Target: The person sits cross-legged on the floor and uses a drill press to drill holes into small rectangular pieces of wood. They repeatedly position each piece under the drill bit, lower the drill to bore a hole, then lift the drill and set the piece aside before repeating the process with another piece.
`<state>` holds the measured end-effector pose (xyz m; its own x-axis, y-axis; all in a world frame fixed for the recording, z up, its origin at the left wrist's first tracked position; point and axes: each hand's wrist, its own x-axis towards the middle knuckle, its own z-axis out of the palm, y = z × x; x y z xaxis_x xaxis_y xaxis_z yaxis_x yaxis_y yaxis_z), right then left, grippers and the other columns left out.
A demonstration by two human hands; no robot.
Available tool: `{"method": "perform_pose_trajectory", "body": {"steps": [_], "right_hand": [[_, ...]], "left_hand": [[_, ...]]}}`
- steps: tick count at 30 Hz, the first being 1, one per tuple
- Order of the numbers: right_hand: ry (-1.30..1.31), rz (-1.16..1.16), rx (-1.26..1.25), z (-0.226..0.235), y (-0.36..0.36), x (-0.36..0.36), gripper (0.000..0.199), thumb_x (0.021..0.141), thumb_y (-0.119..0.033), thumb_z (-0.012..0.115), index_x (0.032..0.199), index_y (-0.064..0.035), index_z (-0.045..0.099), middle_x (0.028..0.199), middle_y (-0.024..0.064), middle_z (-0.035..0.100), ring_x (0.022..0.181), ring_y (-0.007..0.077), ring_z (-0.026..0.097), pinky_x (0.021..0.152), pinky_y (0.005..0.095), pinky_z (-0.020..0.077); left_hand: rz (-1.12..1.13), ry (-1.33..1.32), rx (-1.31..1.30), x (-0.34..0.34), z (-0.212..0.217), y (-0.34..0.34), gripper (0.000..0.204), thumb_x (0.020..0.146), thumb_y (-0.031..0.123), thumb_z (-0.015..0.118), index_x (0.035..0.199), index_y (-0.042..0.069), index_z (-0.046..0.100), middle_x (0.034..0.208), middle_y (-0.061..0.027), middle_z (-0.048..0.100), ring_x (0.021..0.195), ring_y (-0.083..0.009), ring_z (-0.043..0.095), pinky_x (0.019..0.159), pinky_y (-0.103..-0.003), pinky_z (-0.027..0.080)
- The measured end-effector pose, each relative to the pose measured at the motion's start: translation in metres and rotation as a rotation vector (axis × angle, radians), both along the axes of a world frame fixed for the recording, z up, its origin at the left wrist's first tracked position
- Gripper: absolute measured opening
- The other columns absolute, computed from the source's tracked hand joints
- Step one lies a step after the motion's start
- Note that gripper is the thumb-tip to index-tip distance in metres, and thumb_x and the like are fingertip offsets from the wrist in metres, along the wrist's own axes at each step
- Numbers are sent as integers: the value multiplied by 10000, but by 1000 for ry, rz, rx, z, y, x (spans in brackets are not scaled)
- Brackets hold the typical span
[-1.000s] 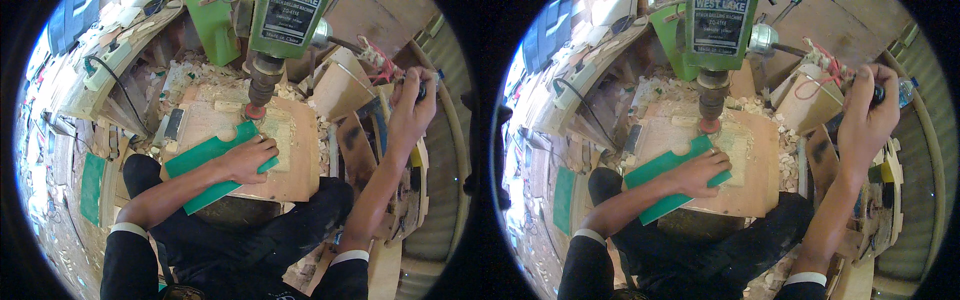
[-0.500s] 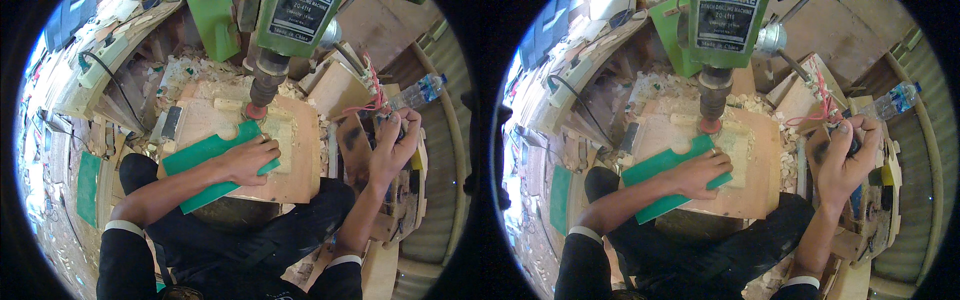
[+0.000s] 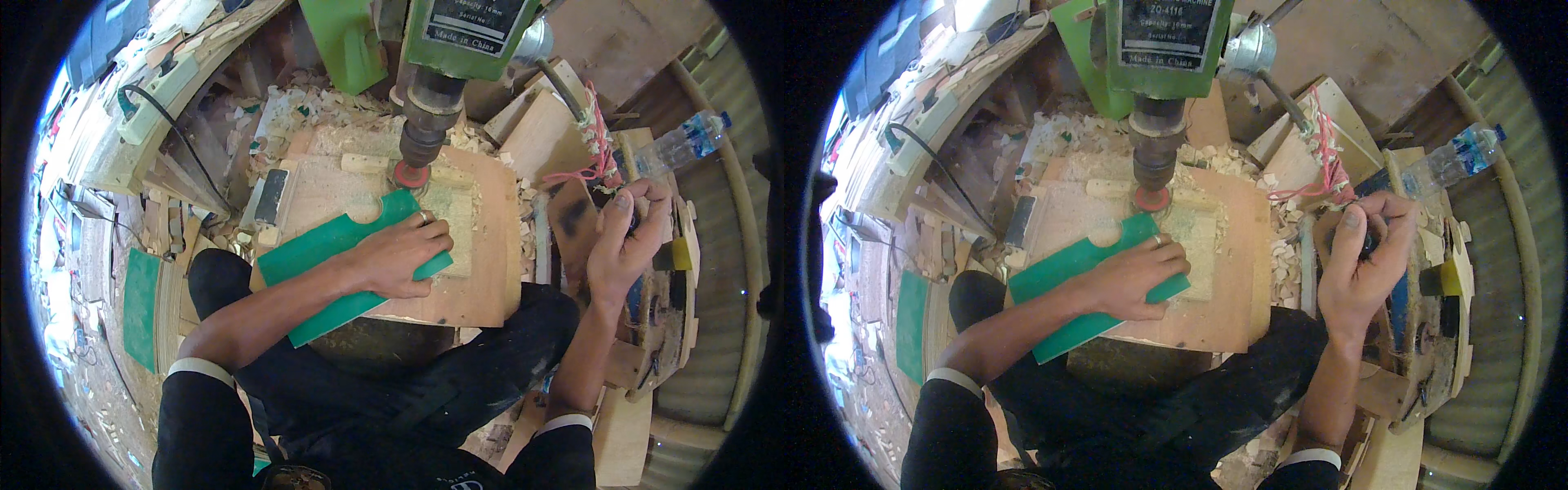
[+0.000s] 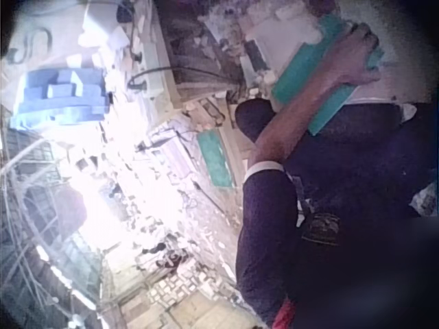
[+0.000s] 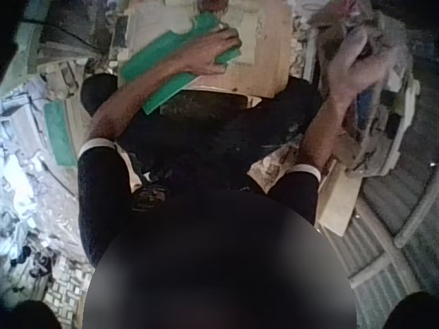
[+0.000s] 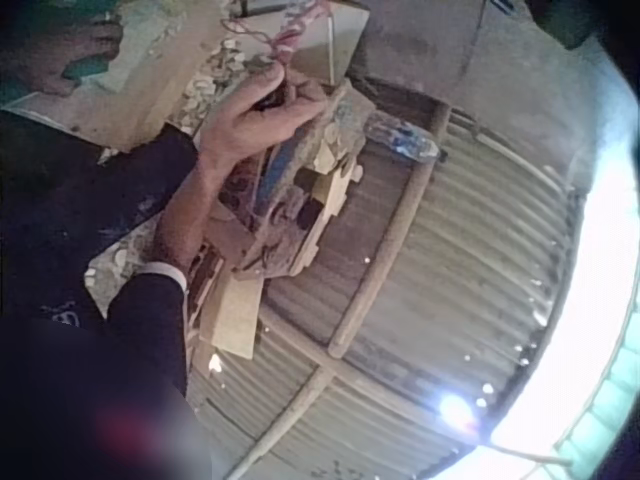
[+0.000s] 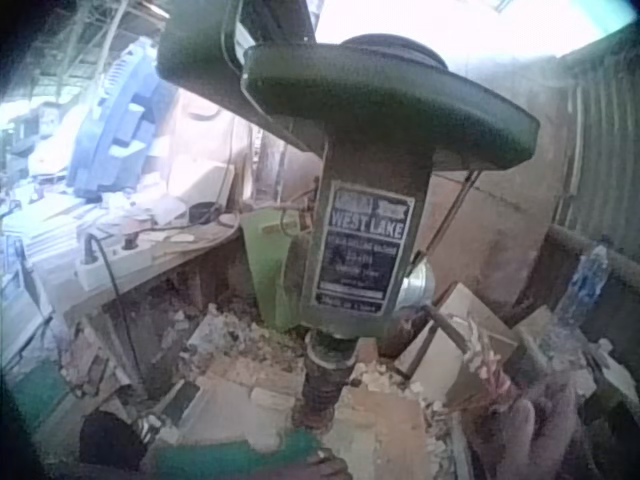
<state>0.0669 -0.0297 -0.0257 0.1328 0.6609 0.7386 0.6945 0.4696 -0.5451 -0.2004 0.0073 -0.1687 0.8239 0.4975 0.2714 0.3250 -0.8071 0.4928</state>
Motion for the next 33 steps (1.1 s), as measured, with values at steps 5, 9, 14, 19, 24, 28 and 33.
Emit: {"method": "perform_pose_trajectory", "body": {"steps": [5, 9, 14, 19, 24, 28, 33], "right_hand": [[49, 27, -18, -10, 0, 3, 68, 1028, -30, 548, 1072, 4, 507, 953, 44, 507, 833, 108, 509, 777, 266, 455], [121, 57, -100, -13, -5, 3, 83, 1029, -22, 545, 1092, 2, 495, 979, 47, 504, 861, 104, 513, 778, 261, 454], [61, 50, -87, -21, -4, 0, 99, 1027, -7, 537, 1110, 4, 484, 1003, 48, 500, 891, 101, 519, 792, 261, 454], [101, 68, -114, -27, -4, 2, 102, 1022, 1, 535, 1111, 12, 487, 1022, 60, 493, 922, 120, 521, 849, 280, 467], [65, 19, -120, -29, -5, 5, 108, 1025, -14, 538, 1118, 13, 490, 1060, 81, 489, 962, 146, 518, 895, 293, 459], [79, 24, -113, -33, -3, 2, 117, 1030, -32, 535, 1128, 3, 481, 1068, 75, 483, 947, 150, 509, 882, 293, 461], [142, 26, -200, -39, -5, 0, 124, 1039, -39, 509, 1151, -4, 468, 1055, 68, 490, 942, 156, 504, 883, 308, 459]], "left_hand": [[3, -5, -22, 0, -1, 1, 594, 696, 228, 758, 1211, -13, 585, 1211, -151, 547, 1144, -363, 509, 1011, -446, 470], [5, -9, -26, 0, 0, 0, 587, 701, 224, 756, 1209, -13, 583, 1210, -151, 546, 1141, -365, 512, 1005, -451, 473], [27, 17, -61, 0, 3, -1, 564, 707, 215, 750, 1198, -6, 584, 1208, -152, 544, 1134, -364, 518, 995, -462, 481], [36, 44, -66, 0, 4, -1, 565, 710, 216, 747, 1203, -5, 581, 1194, -149, 542, 1123, -363, 522, 992, -470, 484], [21, 5, -19, 0, 0, 0, 559, 706, 228, 753, 1181, -11, 581, 1191, -148, 538, 1118, -358, 525, 983, -463, 482], [-1, -5, 28, -2, -1, 1, 563, 701, 241, 762, 1169, -12, 578, 1199, -146, 539, 1115, -352, 528, 979, -450, 482], [7, 62, -67, -1, -1, 2, 605, 704, 241, 766, 1222, 8, 557, 1217, -154, 530, 1137, -371, 525, 998, -467, 466]]}}
